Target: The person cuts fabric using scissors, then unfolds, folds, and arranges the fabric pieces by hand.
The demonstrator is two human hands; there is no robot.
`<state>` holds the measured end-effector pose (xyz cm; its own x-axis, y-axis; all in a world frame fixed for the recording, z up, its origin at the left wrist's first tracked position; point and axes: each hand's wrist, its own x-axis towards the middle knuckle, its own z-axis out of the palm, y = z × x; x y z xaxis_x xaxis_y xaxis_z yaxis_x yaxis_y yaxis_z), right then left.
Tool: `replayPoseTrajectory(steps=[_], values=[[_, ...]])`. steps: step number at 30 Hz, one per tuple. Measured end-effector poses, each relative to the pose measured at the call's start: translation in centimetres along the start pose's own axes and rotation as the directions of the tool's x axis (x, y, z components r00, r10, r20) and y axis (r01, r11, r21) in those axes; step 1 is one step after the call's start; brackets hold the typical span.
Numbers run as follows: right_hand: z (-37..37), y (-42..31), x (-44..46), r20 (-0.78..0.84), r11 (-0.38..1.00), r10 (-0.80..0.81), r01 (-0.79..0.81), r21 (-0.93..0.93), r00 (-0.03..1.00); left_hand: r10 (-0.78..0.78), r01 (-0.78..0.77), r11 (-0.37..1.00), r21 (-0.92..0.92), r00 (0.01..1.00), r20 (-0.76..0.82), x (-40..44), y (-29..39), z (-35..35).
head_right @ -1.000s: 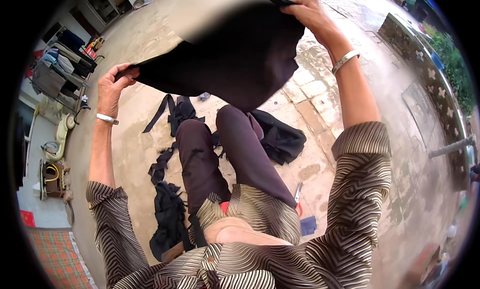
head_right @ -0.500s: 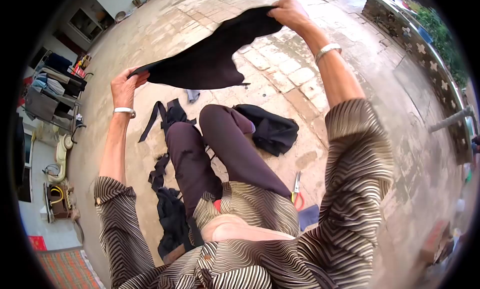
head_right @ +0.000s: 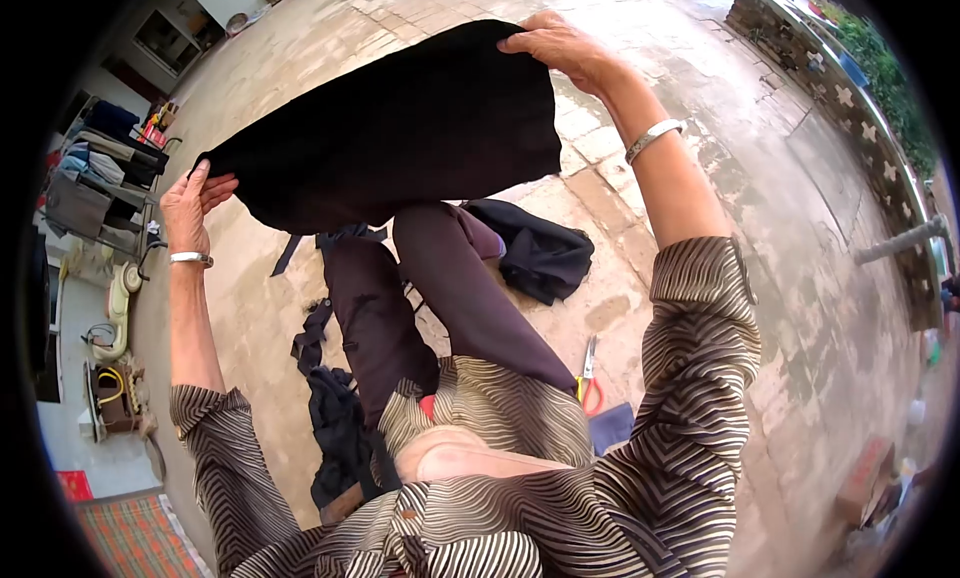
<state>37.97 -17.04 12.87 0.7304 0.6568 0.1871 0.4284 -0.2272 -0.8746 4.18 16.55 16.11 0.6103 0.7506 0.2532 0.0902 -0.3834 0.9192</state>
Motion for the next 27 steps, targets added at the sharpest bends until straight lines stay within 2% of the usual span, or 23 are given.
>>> replayPoseTrajectory(steps=[1, 2, 3, 4, 5, 6, 8, 9, 10, 12, 13, 14, 17, 19, 20, 23, 27], values=[[0.1, 0.3, 0.2, 0.012, 1.000, -0.001, 0.001, 0.002, 1.000, 0.026, -0.026, 1.000, -0.010, 1.000, -0.016, -0.2, 0.0, -0.6], [0.1, 0.8, 0.3, 0.060, 0.976, -0.218, 0.219, -0.011, 0.974, 0.050, -0.050, 0.999, -0.018, 0.998, -0.034, -0.6, 0.0, -1.3], [0.0, 1.7, 0.5, 0.111, 0.904, -0.423, 0.427, -0.008, 0.899, 0.072, -0.073, 0.997, -0.029, 0.997, -0.041, -1.3, 0.1, -2.2], [0.6, 1.5, 0.5, 0.139, 0.717, -0.665, 0.679, -0.158, 0.734, 0.089, -0.091, 0.995, -0.030, 0.994, -0.058, -2.5, 0.5, -2.8], [0.6, 1.8, -0.8, 0.087, 0.722, -0.650, 0.649, -0.241, 0.755, 0.103, -0.106, 0.993, -0.042, 0.992, -0.066, -4.1, 1.0, -3.3], [0.6, -1.2, -4.2, 0.036, 0.723, -0.637, 0.613, -0.319, 0.770, 0.117, -0.122, 0.991, -0.052, 0.990, -0.079, -6.0, 1.2, -3.7], [1.2, -3.9, -7.6, 0.096, 0.885, -0.405, 0.416, -0.209, 0.909, 0.093, -0.092, 0.995, 0.026, 0.993, -0.065, -9.8, 0.1, -5.3], [1.8, -4.2, -9.7, 0.105, 0.895, -0.371, 0.385, -0.225, 0.923, 0.094, -0.091, 0.992, 0.084, 0.995, -0.030, -11.8, -0.4, -5.7], [2.3, -4.5, -11.7, 0.111, 0.903, -0.334, 0.352, -0.245, 0.936, 0.069, -0.069, 0.997, 0.028, 0.997, -0.018, -14.1, -0.5, -5.0], [4.1, -3.2, -15.2, 0.079, 0.920, -0.366, 0.374, -0.115, 0.927, -0.015, 0.015, 0.998, -0.053, 1.000, -0.005, -18.0, -2.9, -5.2], [4.7, -2.3, -16.8, 0.088, 0.942, -0.311, 0.319, -0.104, 0.946, -0.053, 0.051, 0.997, -0.064, 0.998, -0.020, -19.9, -4.8, -5.5], [5.3, -1.4, -18.4, 0.097, 0.961, -0.250, 0.259, -0.092, 0.963, -0.072, 0.071, 0.997, -0.028, 0.996, -0.052, -21.6, -6.2, -5.5], [7.1, 1.4, -21.7, 0.087, 0.998, -0.045, 0.049, -0.044, 0.995, -0.177, 0.178, 0.982, 0.061, 0.984, -0.018, -25.0, -8.0, -5.6], [7.9, 2.3, -22.9, 0.090, 0.998, 0.058, -0.054, -0.044, 0.994, -0.376, 0.346, 0.874, 0.341, 0.927, 0.023, -25.7, -7.2, -4.9], [8.3, 2.7, -23.2, 0.090, 0.996, 0.084, -0.082, -0.028, 0.992, -0.381, 0.352, 0.873, 0.337, 0.924, 0.022, -25.9, -7.9, -4.9], [8.9, 3.3, -23.6, 0.085, 0.993, 0.109, -0.105, -0.045, 0.990, -0.254, 0.255, 0.961, 0.112, 0.967, -0.026, -26.3, -9.8, -4.7], [8.6, 2.2, -23.8, 0.095, 0.996, 0.085, -0.080, -0.051, 0.992, -0.263, 0.265, 0.958, 0.108, 0.964, -0.040, -26.4, -9.0, -4.8]])
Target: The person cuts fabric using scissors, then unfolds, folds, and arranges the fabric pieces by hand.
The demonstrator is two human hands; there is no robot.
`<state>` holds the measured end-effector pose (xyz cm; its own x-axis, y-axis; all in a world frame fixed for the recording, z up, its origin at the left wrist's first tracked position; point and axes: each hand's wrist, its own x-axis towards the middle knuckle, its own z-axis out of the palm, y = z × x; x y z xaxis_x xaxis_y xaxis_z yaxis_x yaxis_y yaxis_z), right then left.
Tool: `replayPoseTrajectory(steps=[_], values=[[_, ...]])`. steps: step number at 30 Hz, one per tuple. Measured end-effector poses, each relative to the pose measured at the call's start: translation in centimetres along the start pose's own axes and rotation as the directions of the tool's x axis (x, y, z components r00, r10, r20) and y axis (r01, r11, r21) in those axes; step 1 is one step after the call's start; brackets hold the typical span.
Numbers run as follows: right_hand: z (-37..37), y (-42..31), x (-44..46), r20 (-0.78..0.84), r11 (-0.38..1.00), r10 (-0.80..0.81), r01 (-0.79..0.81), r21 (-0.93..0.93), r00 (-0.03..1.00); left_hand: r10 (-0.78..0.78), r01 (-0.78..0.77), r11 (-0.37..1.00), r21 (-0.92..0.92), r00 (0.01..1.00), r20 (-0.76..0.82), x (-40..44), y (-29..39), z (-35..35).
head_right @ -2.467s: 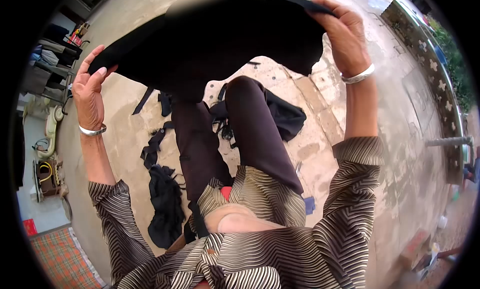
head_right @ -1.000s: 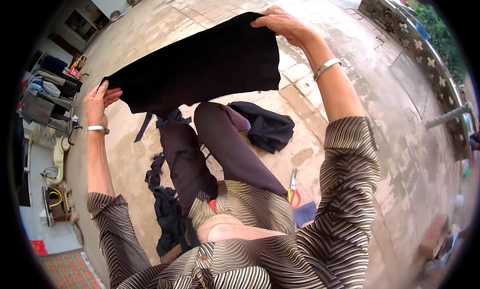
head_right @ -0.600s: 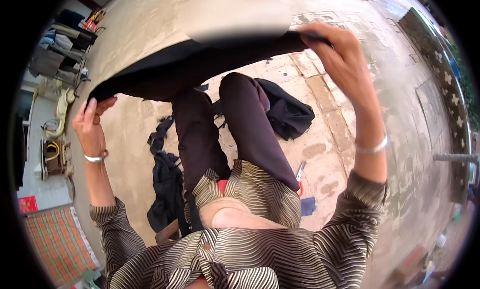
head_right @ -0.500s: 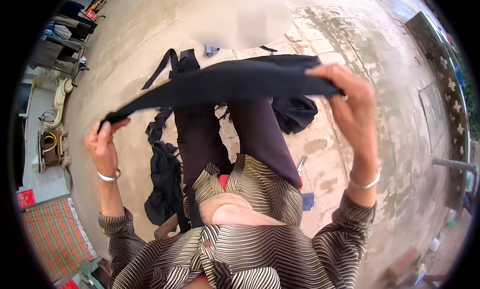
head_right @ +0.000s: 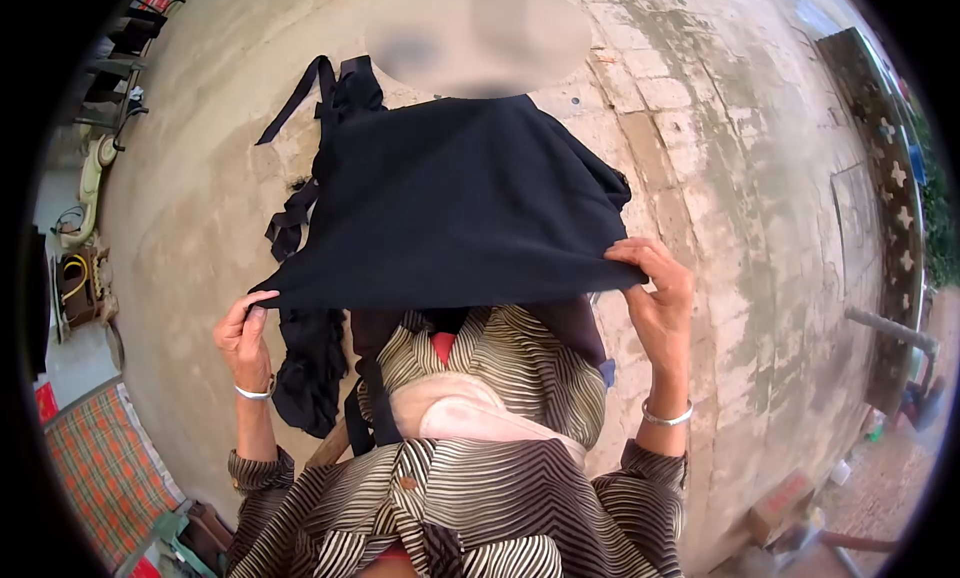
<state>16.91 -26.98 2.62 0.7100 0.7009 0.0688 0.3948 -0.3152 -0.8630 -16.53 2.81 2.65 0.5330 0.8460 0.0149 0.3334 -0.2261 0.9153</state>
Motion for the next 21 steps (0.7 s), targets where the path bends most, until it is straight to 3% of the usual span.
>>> replayPoseTrajectory(steps=[2, 3, 5, 9, 11, 16, 19, 21], values=[[-0.9, -0.4, -0.3, -0.013, 0.994, -0.070, 0.069, -0.081, 0.997, 0.120, -0.122, 0.990, 0.072, 0.992, 0.035, -0.6, 0.7, -0.2], [-1.4, -0.1, -0.6, -0.031, 0.994, -0.079, 0.076, -0.080, 0.996, 0.098, -0.098, 0.991, 0.088, 0.995, 0.012, -0.9, 1.2, -0.2], [-1.9, -0.2, -1.1, -0.077, 0.995, -0.049, 0.042, -0.092, 0.996, 0.300, -0.330, 0.922, 0.204, 0.940, 0.162, -1.1, 2.0, 0.2], [-1.6, 1.9, -1.3, -0.078, 0.995, -0.014, 0.006, -0.104, 0.997, 0.275, -0.337, 0.921, 0.196, 0.918, 0.287, -2.9, 1.3, 1.7], [-1.1, 3.3, -1.2, -0.020, 0.970, 0.003, -0.008, -0.243, 1.000, 0.281, -0.345, 0.918, 0.195, 0.914, 0.293, -3.6, 0.5, 2.2], [-0.2, 3.7, -1.0, 0.056, 0.936, 0.060, -0.037, -0.349, 0.997, 0.221, -0.306, 0.926, 0.219, 0.914, 0.340, -4.8, -0.8, 2.8], [0.4, 2.4, -0.8, 0.133, 0.710, -0.054, 0.132, -0.692, 0.990, 0.258, -0.332, 0.929, 0.163, 0.897, 0.358, -5.0, -1.8, 3.0], [0.9, 0.4, 0.0, 0.135, 0.702, -0.071, 0.145, -0.697, 0.988, 0.281, -0.365, 0.915, 0.173, 0.883, 0.376, -5.0, -1.9, 3.1]])
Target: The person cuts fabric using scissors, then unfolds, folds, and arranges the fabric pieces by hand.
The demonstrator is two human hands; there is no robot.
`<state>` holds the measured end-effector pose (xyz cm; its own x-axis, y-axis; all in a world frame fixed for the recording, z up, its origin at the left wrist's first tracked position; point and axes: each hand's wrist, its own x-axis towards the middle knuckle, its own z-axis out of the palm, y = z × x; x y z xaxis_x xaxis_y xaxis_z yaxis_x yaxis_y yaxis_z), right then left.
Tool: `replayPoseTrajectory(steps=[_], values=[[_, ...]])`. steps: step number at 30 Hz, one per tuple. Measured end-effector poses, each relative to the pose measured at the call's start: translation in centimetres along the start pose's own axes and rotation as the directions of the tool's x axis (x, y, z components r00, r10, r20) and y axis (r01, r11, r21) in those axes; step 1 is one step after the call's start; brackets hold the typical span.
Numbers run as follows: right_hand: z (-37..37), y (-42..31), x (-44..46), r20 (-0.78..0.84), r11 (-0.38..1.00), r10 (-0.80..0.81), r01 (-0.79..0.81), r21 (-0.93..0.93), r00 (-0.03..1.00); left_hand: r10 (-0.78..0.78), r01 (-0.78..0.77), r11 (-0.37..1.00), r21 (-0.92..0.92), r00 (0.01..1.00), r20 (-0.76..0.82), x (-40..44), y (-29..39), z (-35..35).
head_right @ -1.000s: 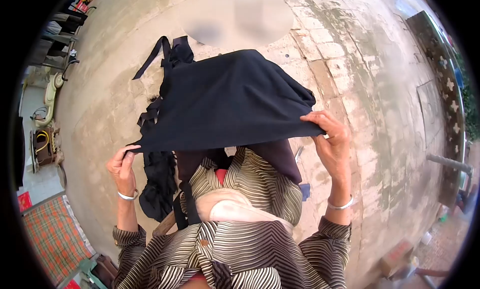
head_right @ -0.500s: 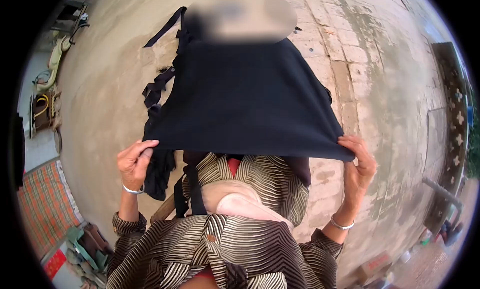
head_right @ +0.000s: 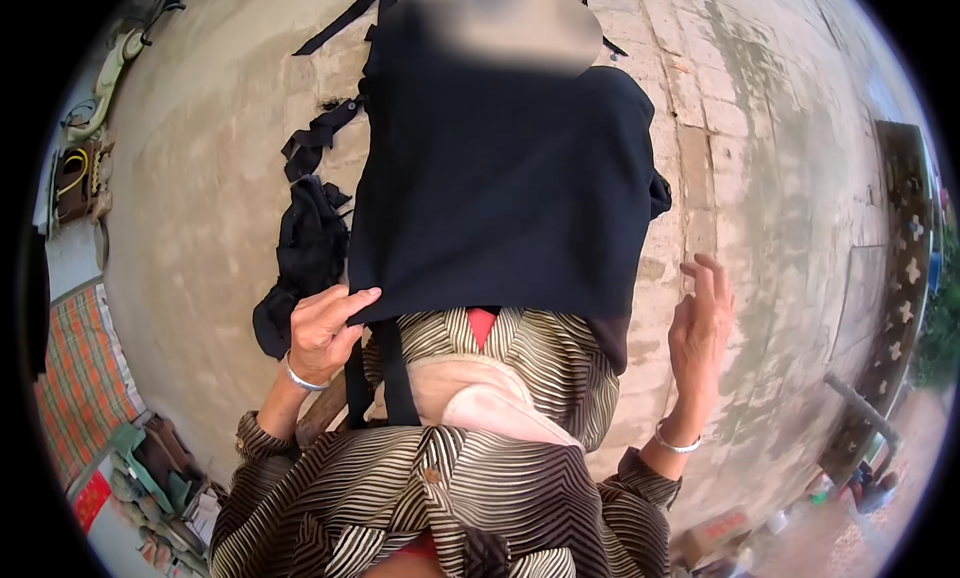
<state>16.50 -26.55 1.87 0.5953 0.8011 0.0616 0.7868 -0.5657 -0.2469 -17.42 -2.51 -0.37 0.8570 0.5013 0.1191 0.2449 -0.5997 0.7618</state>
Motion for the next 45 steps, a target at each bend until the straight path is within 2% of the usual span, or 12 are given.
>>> replayPoseTrajectory(steps=[3, 8, 15, 20, 27, 30, 33, 37, 41, 42, 43, 45], values=[[-0.8, -4.9, 3.0, -0.106, 0.895, 0.043, 0.009, 0.446, 0.993, 0.026, -0.026, 1.000, 0.005, 1.000, -0.009, 0.1, -0.3, 0.5], [3.8, -12.7, 8.3, -0.113, 0.668, -0.345, 0.328, 0.667, 0.932, 0.097, -0.097, 0.995, 0.030, 0.995, -0.021, 0.5, -0.8, 1.4], [9.1, -15.7, 10.7, -0.131, 0.810, -0.485, 0.501, 0.306, 0.864, 0.109, -0.108, 0.994, 0.023, 0.994, -0.008, 0.3, -1.2, 1.9], [12.4, -15.1, 11.3, -0.207, 0.775, -0.595, 0.623, 0.106, 0.776, 0.119, -0.118, 0.993, 0.018, 0.993, -0.028, 0.7, -1.3, 1.9], [6.9, -13.4, 9.9, -0.204, 0.829, -0.071, 0.171, 0.532, 0.977, 0.143, -0.144, 0.990, -0.011, 0.988, -0.065, 0.4, -1.4, 2.2], [4.3, -8.9, 9.1, -0.434, 0.906, 0.006, 0.179, 0.383, 0.901, 0.134, -0.137, 0.990, -0.029, 0.988, -0.072, 0.3, -1.5, 2.2], [1.3, -1.2, 7.7, -0.471, 0.851, 0.408, -0.139, 0.507, 0.782, 0.094, -0.098, 0.994, -0.044, 0.992, -0.079, 0.2, -1.3, 2.1], [-0.9, 0.9, 5.9, -0.410, 0.933, 0.356, -0.348, 0.097, 0.840, 0.037, -0.048, 0.995, -0.085, 0.992, -0.122, 0.0, -1.1, 2.2], [0.7, -7.1, 5.3, -0.189, 0.906, -0.092, 0.161, 0.392, 0.978, 0.050, -0.057, 0.997, -0.057, 0.991, -0.121, 0.2, -0.6, 1.7], [1.3, -9.7, 5.3, -0.043, 0.836, -0.051, 0.066, 0.545, 0.998, 0.066, -0.072, 0.997, -0.039, 0.989, -0.129, 0.3, -0.5, 1.7], [3.1, -10.8, 5.7, -0.090, 0.814, -0.194, 0.212, 0.542, 0.977, 0.083, -0.086, 0.996, -0.021, 0.987, -0.140, 0.4, -0.4, 1.6], [5.4, -13.1, 7.2, -0.092, 0.748, -0.214, 0.223, 0.625, 0.973, 0.093, -0.097, 0.995, -0.026, 0.987, -0.133, 0.4, -0.4, 1.8]])
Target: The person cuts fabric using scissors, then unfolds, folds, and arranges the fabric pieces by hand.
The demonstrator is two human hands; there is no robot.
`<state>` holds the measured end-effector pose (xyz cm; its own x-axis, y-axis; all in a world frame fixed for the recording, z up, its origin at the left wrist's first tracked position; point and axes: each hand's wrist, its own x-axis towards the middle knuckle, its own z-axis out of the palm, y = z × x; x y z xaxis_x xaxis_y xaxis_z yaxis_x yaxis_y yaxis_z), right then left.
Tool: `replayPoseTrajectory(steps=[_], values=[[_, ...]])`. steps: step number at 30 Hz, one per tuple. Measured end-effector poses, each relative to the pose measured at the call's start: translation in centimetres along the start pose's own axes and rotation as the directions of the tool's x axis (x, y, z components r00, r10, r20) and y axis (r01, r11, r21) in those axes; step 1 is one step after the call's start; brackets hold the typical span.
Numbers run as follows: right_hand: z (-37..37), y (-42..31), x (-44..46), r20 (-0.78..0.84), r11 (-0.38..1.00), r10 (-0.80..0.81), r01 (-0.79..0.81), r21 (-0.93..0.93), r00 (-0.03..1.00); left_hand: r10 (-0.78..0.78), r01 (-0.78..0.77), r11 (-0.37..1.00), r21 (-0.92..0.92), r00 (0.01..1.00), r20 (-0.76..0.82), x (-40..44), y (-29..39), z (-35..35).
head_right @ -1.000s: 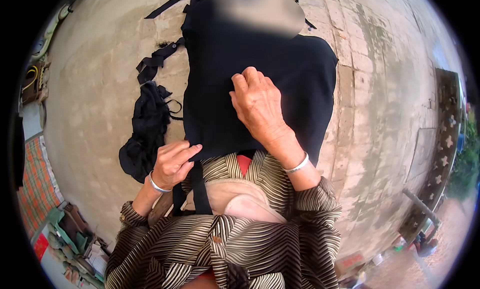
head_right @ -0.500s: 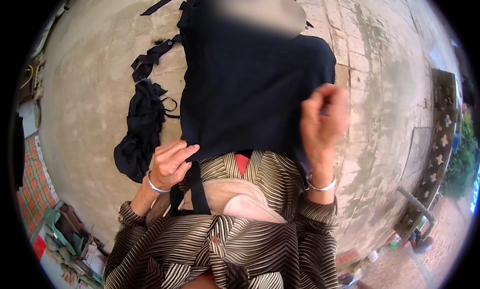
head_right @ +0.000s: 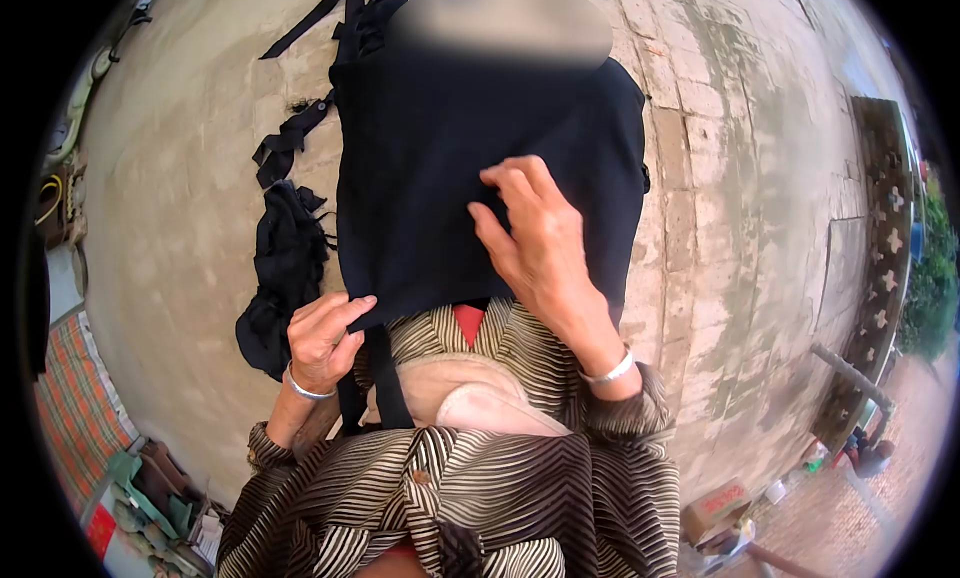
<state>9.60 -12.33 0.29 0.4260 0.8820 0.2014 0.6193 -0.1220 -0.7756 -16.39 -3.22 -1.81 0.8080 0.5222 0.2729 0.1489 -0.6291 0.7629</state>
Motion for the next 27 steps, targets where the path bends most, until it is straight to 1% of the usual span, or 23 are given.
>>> replayPoseTrajectory(steps=[1, 3, 5, 6, 7, 9, 10, 14, 16, 17, 18, 19, 21, 22, 23, 24, 25, 26, 27], values=[[1.2, 0.0, 1.0, -0.036, 1.000, 0.004, -0.004, 0.001, 0.999, 0.001, -0.001, 1.000, -0.007, 1.000, -0.001, 0.0, 0.0, 0.1], [2.7, 1.2, 2.3, 0.003, 0.987, 0.029, -0.028, -0.161, 1.000, 0.015, -0.015, 1.000, -0.010, 1.000, 0.000, -0.1, 0.1, 0.5], [4.3, 1.8, 2.6, 0.006, 0.956, 0.043, -0.040, -0.291, 0.999, 0.048, -0.048, 0.999, -0.001, 0.999, 0.016, 0.0, 0.0, 0.7], [4.8, 1.6, 2.7, 0.018, 0.926, 0.020, -0.011, -0.377, 1.000, 0.075, -0.075, 0.997, 0.003, 0.997, 0.015, 0.1, -0.1, 0.7], [5.2, 1.6, 2.7, 0.024, 0.925, 0.022, -0.012, -0.380, 0.999, 0.071, -0.071, 0.997, -0.002, 0.997, 0.013, 0.0, -0.3, 0.7], [6.0, 1.8, 2.7, 0.050, 0.880, 0.016, 0.010, -0.475, 0.999, 0.058, -0.057, 0.998, -0.005, 0.996, 0.070, -0.3, -0.6, 0.5], [6.4, 1.9, 2.8, 0.026, 0.858, -0.027, 0.036, -0.512, 0.999, 0.053, -0.053, 0.999, -0.006, 0.996, 0.068, -0.3, -0.6, 0.5], [6.9, 2.9, 3.1, 0.028, 0.834, -0.033, 0.043, -0.550, 0.999, 0.056, -0.056, 0.998, -0.005, 0.996, 0.069, 0.0, -0.5, 0.3], [6.5, 2.3, 3.1, 0.047, 0.951, -0.035, 0.048, -0.305, 0.998, 0.057, -0.056, 0.998, -0.011, 0.996, 0.074, -0.1, -0.4, 0.2], [5.7, 1.8, 2.9, 0.047, 0.951, -0.038, 0.051, -0.305, 0.998, 0.043, -0.041, 0.999, -0.020, 0.996, 0.078, -0.2, -0.4, 0.1], [4.2, 0.5, 2.5, 0.121, 0.990, 0.111, -0.099, -0.105, 0.986, 0.027, -0.025, 0.999, -0.028, 0.996, 0.084, -0.4, -0.4, 0.0], [2.6, -0.5, 2.0, 0.222, 0.960, 0.241, -0.265, 0.086, 0.945, 0.027, -0.025, 0.999, -0.027, 0.996, 0.086, -0.5, -0.4, 0.0], [-1.6, -0.2, 0.5, 0.158, 0.935, 0.294, -0.317, 0.155, 0.943, 0.000, -0.003, 0.997, -0.073, 0.999, -0.037, -0.7, -0.4, 0.4], [-3.7, 0.7, -0.2, 0.011, 0.932, 0.326, -0.323, 0.168, 0.945, 0.007, -0.010, 0.996, -0.083, 1.000, -0.029, -0.7, -0.3, 0.4], [-6.1, 1.9, -1.0, -0.141, 0.928, 0.352, -0.327, 0.177, 0.925, -0.013, 0.010, 0.997, -0.077, 0.999, -0.044, -0.7, -0.2, 0.2], [-9.0, 3.9, -2.2, -0.243, 0.920, 0.371, -0.390, -0.033, 0.896, -0.026, 0.021, 0.997, -0.075, 0.998, -0.057, -0.5, -0.2, 0.0], [-11.7, 6.1, -3.6, -0.348, 0.857, 0.366, -0.459, -0.236, 0.863, -0.053, 0.048, 0.996, -0.080, 0.997, -0.060, -0.5, -0.1, -0.3], [-13.2, 7.7, -5.1, -0.392, 0.642, 0.241, -0.449, -0.622, 0.888, -0.075, 0.069, 0.994, -0.080, 0.994, -0.080, -0.3, 0.1, -0.4], [-14.4, 9.0, -6.8, -0.374, 0.285, 0.124, -0.394, -0.874, 0.919, -0.097, 0.090, 0.993, -0.077, 0.990, -0.099, 0.0, 0.3, -0.6]])
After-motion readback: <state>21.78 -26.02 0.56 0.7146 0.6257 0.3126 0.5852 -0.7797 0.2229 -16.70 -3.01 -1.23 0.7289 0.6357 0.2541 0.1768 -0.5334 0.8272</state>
